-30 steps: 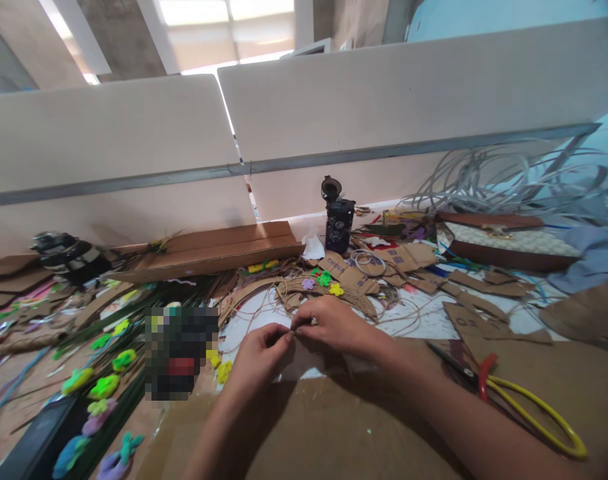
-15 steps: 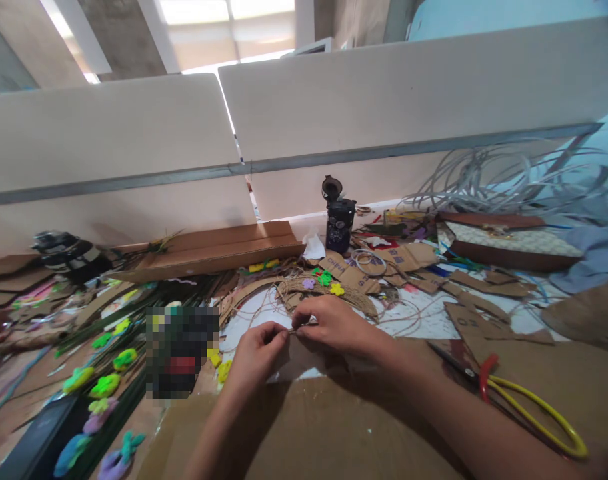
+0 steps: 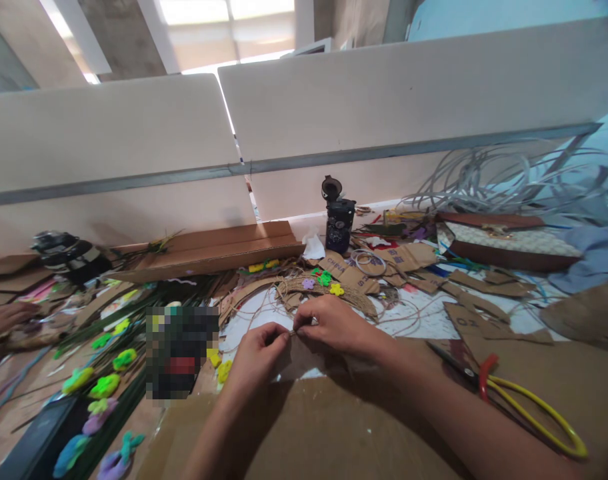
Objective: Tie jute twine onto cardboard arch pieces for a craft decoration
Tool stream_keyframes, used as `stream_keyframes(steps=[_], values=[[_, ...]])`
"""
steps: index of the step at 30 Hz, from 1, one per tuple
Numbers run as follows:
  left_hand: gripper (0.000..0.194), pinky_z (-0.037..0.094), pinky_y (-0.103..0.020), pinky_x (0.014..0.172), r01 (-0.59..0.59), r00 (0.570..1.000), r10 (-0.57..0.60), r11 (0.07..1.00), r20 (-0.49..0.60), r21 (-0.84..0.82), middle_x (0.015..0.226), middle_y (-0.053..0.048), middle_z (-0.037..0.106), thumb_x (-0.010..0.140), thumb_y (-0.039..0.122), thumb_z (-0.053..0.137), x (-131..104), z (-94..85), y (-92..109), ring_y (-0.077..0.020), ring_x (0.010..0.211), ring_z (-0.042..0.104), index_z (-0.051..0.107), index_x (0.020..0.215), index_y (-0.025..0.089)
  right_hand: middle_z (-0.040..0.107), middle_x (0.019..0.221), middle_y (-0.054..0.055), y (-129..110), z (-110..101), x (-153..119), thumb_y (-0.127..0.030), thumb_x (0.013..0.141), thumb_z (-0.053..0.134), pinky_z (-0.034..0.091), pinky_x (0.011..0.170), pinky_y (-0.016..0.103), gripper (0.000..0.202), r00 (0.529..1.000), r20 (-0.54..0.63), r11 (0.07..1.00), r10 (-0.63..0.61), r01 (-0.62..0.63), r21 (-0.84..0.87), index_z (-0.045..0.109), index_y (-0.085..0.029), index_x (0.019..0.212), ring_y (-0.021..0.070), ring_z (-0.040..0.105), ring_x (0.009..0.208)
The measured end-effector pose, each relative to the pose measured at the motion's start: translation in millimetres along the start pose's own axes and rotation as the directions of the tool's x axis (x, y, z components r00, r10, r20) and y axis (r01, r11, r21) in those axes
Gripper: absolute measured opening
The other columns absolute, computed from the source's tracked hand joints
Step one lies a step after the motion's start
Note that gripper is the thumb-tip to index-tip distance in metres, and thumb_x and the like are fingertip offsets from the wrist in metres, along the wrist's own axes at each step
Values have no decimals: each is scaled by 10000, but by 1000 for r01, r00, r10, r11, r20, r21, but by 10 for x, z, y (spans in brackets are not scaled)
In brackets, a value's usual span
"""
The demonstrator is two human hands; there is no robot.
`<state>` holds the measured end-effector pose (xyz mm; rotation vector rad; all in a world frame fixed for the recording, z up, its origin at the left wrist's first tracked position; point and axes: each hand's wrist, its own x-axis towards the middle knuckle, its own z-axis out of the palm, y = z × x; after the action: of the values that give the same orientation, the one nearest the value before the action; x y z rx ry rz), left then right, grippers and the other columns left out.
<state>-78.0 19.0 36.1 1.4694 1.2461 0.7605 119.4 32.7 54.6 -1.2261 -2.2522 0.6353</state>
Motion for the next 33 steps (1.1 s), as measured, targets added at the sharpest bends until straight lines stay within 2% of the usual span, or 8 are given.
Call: stream_keyframes(steps=[7, 11, 18, 33], values=[[256, 341, -226, 513, 20, 999, -19, 1000, 29, -24, 604, 15, 569, 742, 387, 630, 7, 29, -56, -138, 560, 475, 712, 762, 146, 776, 843, 31, -17, 8, -3, -115, 798, 633, 424, 698, 236, 220, 1000, 22, 999, 4, -5, 35, 802, -205, 905, 175, 678, 794], [256, 324, -223, 501, 23, 1000, -23, 1000, -3, 6, 589, 16, 564, 759, 392, 618, 19, 11, -81, -131, 536, 458, 697, 758, 149, 777, 926, 35, -12, -17, 1, -121, 804, 634, 441, 740, 236, 242, 1000, -1, 995, 0, 0, 96, 788, -192, 976, 177, 680, 851], [269, 311, -226, 484, 27, 999, -26, 1000, -20, 10, 568, 12, 558, 736, 420, 630, 26, 7, -51, -137, 518, 451, 680, 696, 159, 761, 885, 34, -2, 14, -2, -133, 782, 655, 405, 707, 245, 202, 1000, 12, 1000, -15, 15, -19, 783, -202, 923, 189, 661, 836], [243, 331, -239, 526, 1, 1000, -2, 998, 23, 59, 602, 12, 551, 750, 379, 577, 5, 12, -3, -148, 583, 461, 665, 709, 156, 776, 851, 44, -6, 22, -2, -129, 821, 643, 400, 686, 245, 201, 999, 36, 998, -16, 18, -61, 802, -207, 915, 183, 674, 808]])
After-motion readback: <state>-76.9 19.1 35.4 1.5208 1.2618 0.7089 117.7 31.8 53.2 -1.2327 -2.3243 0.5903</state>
